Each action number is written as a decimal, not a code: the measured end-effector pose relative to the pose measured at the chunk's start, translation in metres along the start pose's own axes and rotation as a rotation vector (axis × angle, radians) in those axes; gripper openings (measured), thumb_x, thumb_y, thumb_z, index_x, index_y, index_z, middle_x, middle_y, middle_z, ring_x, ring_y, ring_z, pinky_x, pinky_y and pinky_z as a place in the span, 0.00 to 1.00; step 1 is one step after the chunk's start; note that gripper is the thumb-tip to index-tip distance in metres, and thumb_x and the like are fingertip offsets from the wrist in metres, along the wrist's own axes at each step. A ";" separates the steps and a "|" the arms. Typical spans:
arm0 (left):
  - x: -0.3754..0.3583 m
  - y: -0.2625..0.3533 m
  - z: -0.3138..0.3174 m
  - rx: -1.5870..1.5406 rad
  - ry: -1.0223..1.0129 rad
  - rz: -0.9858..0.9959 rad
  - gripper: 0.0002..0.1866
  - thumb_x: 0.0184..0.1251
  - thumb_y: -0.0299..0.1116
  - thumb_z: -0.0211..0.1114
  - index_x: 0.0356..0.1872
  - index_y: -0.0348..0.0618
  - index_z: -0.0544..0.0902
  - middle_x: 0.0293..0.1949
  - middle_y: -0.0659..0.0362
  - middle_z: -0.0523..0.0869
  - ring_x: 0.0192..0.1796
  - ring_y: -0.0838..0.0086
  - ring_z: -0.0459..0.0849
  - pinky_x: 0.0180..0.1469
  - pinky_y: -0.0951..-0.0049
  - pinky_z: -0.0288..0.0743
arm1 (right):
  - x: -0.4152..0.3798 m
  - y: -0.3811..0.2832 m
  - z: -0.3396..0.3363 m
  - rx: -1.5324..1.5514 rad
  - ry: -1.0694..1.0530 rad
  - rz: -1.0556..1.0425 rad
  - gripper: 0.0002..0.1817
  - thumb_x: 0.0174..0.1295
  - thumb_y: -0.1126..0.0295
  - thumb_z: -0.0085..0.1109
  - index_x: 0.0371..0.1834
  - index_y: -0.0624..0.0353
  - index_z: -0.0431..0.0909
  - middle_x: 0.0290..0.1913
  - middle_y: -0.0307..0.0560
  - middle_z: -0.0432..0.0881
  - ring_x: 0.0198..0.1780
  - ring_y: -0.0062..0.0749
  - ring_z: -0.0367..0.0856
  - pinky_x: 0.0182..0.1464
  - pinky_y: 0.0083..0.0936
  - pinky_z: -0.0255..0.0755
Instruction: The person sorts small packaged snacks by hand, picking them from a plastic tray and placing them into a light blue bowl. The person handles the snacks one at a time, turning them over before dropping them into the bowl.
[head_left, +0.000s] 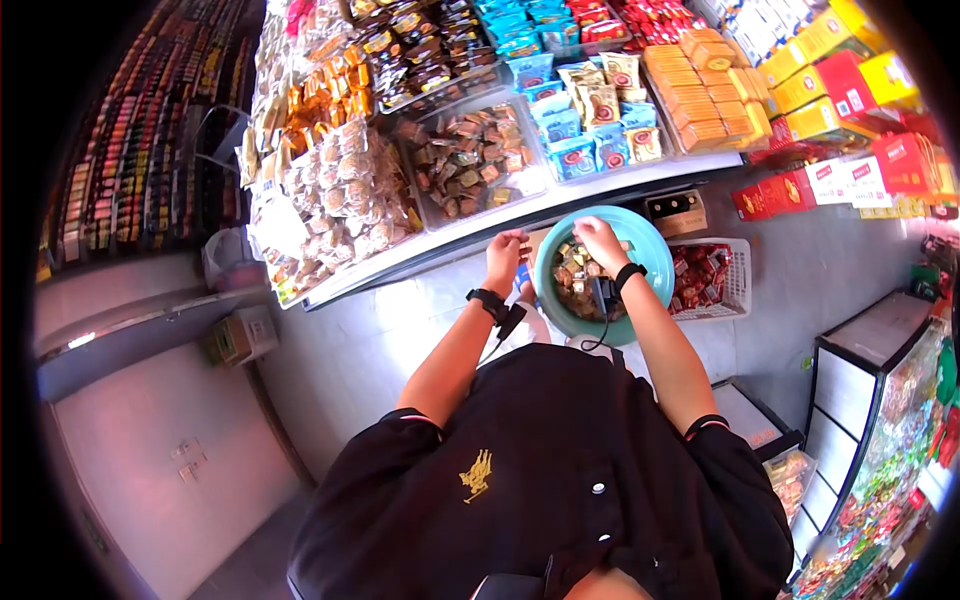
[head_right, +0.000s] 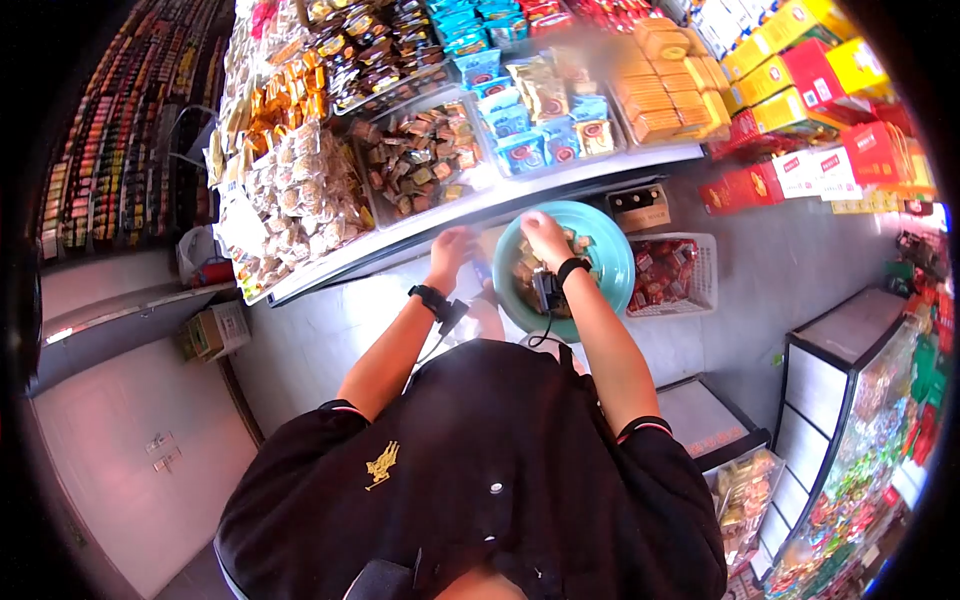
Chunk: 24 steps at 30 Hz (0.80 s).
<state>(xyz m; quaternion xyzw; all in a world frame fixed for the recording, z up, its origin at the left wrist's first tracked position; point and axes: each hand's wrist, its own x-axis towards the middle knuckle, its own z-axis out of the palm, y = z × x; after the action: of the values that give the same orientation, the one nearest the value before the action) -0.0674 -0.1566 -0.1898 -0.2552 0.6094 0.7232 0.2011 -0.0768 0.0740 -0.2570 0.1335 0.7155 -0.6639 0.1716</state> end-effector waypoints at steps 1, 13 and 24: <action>0.006 0.014 -0.003 0.005 0.009 0.024 0.11 0.72 0.26 0.50 0.49 0.42 0.77 0.44 0.58 0.85 0.39 0.73 0.86 0.39 0.74 0.78 | 0.006 -0.029 0.011 -0.007 -0.028 -0.047 0.12 0.72 0.68 0.54 0.53 0.62 0.77 0.42 0.42 0.85 0.42 0.26 0.83 0.43 0.20 0.76; 0.143 0.101 -0.065 0.060 0.348 0.227 0.14 0.70 0.25 0.56 0.55 0.41 0.72 0.49 0.53 0.80 0.45 0.67 0.83 0.46 0.70 0.78 | 0.184 -0.088 0.133 -0.240 0.049 -0.070 0.20 0.62 0.67 0.59 0.57 0.62 0.75 0.47 0.54 0.83 0.48 0.40 0.82 0.51 0.32 0.74; 0.202 0.155 -0.077 0.659 0.474 0.565 0.33 0.58 0.27 0.65 0.67 0.40 0.66 0.63 0.41 0.69 0.65 0.45 0.67 0.68 0.54 0.61 | 0.252 -0.135 0.195 -0.304 0.245 -0.305 0.42 0.60 0.64 0.65 0.75 0.62 0.55 0.69 0.65 0.66 0.71 0.52 0.63 0.72 0.39 0.58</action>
<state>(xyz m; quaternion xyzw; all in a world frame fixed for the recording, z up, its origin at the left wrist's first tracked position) -0.3103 -0.2636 -0.2028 -0.1603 0.8801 0.4402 -0.0772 -0.3482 -0.1402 -0.2528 0.0762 0.8345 -0.5457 -0.0006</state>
